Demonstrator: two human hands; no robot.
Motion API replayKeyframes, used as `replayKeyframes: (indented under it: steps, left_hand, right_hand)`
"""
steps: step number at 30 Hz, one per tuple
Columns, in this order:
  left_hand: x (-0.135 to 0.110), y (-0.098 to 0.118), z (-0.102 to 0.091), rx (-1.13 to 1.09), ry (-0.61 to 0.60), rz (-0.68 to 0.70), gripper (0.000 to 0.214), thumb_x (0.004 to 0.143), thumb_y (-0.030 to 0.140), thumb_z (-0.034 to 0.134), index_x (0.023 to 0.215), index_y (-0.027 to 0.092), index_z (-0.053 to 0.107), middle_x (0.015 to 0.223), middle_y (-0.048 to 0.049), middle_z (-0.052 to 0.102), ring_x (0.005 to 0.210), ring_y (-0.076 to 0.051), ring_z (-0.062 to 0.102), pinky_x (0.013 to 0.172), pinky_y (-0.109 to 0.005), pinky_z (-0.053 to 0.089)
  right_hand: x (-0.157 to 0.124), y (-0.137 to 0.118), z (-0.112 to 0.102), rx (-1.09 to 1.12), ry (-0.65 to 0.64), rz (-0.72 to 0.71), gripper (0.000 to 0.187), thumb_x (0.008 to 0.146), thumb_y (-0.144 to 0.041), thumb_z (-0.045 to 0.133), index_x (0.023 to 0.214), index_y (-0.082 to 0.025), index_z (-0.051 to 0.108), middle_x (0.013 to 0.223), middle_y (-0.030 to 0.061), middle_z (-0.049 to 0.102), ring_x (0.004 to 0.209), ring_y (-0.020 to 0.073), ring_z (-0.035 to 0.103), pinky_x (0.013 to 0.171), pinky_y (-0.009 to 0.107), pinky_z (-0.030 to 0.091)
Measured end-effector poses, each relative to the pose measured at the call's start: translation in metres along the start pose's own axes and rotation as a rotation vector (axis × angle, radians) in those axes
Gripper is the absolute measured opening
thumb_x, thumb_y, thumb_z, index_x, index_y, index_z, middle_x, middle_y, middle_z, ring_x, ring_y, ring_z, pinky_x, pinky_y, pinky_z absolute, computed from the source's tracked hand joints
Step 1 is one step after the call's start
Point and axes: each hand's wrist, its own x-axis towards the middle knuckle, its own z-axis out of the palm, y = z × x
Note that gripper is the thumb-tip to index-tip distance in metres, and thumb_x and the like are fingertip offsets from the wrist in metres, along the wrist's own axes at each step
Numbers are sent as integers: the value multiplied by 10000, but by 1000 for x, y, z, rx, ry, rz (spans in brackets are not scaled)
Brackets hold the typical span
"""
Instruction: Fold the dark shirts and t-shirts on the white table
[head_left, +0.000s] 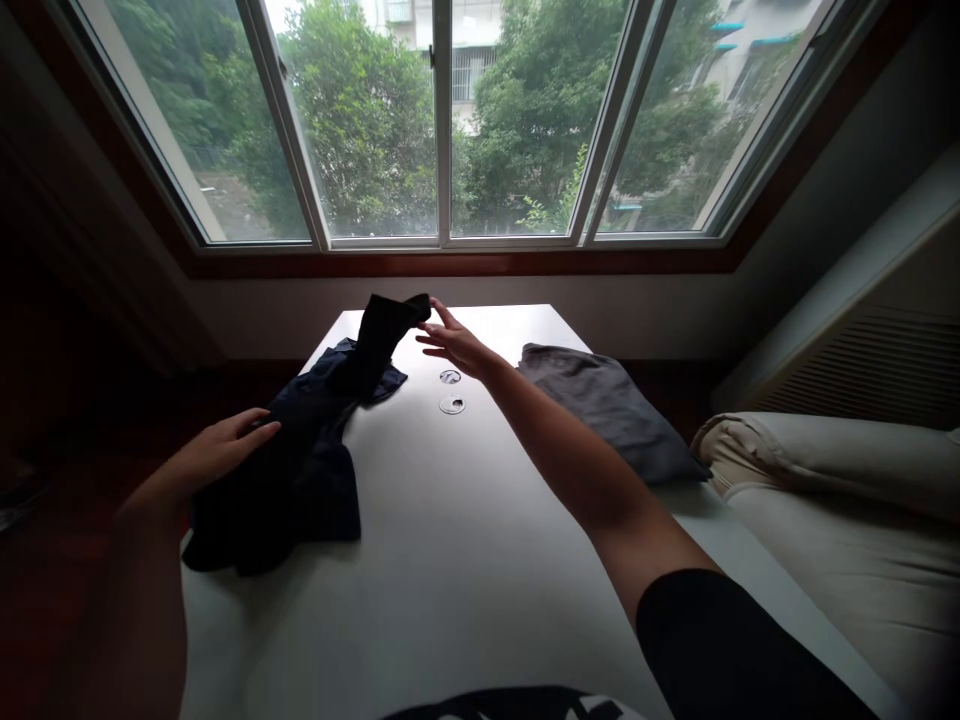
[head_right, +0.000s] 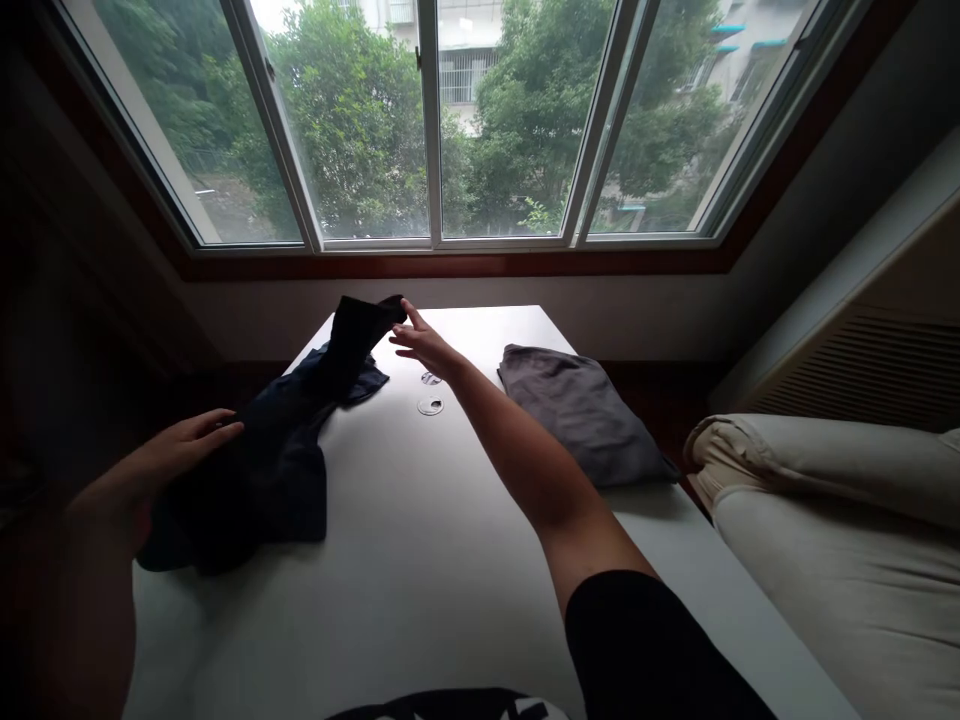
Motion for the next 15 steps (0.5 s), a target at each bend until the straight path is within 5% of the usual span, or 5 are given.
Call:
replayKeyframes:
  steps: [3, 6, 10, 15]
  left_hand:
    - [20, -34, 10, 197, 94, -44, 565, 888, 639, 536, 1307, 276, 645, 1229, -36, 731, 1084, -304, 688, 914, -389, 549]
    - [27, -47, 32, 253, 93, 114, 583, 888, 624, 523, 1314, 249, 659, 1337, -83, 674, 1210, -322, 637, 1036, -420, 497]
    - [30, -31, 61, 213, -17, 449, 580, 838, 633, 591, 1284, 281, 709, 1506, -67, 568, 1415, -339, 485, 1212, -428, 341]
    - [48, 12, 85, 110, -124, 588, 485, 817, 609, 649, 1175, 302, 763, 1471, -50, 602, 1434, -339, 456, 1238, -408, 303]
  right_hand:
    - [-11, 15, -5, -201, -19, 133, 582, 911, -408, 706, 1451, -289, 526, 1320, 98, 663, 1171, 232, 645, 1038, 437, 504]
    - [-28, 41, -19, -320, -6, 199, 376, 934, -417, 666, 1257, -225, 665, 1213, 111, 711, 1105, 224, 665, 969, 391, 530]
    - [-48, 67, -51, -541, 57, 230, 277, 954, -393, 614, 1121, -201, 721, 1137, 97, 735, 1056, 220, 663, 929, 354, 524]
    - [-78, 77, -106, -1202, 385, 276, 290, 965, -358, 588, 1189, -217, 707, 1250, 122, 680, 1200, 279, 579, 1048, 403, 434]
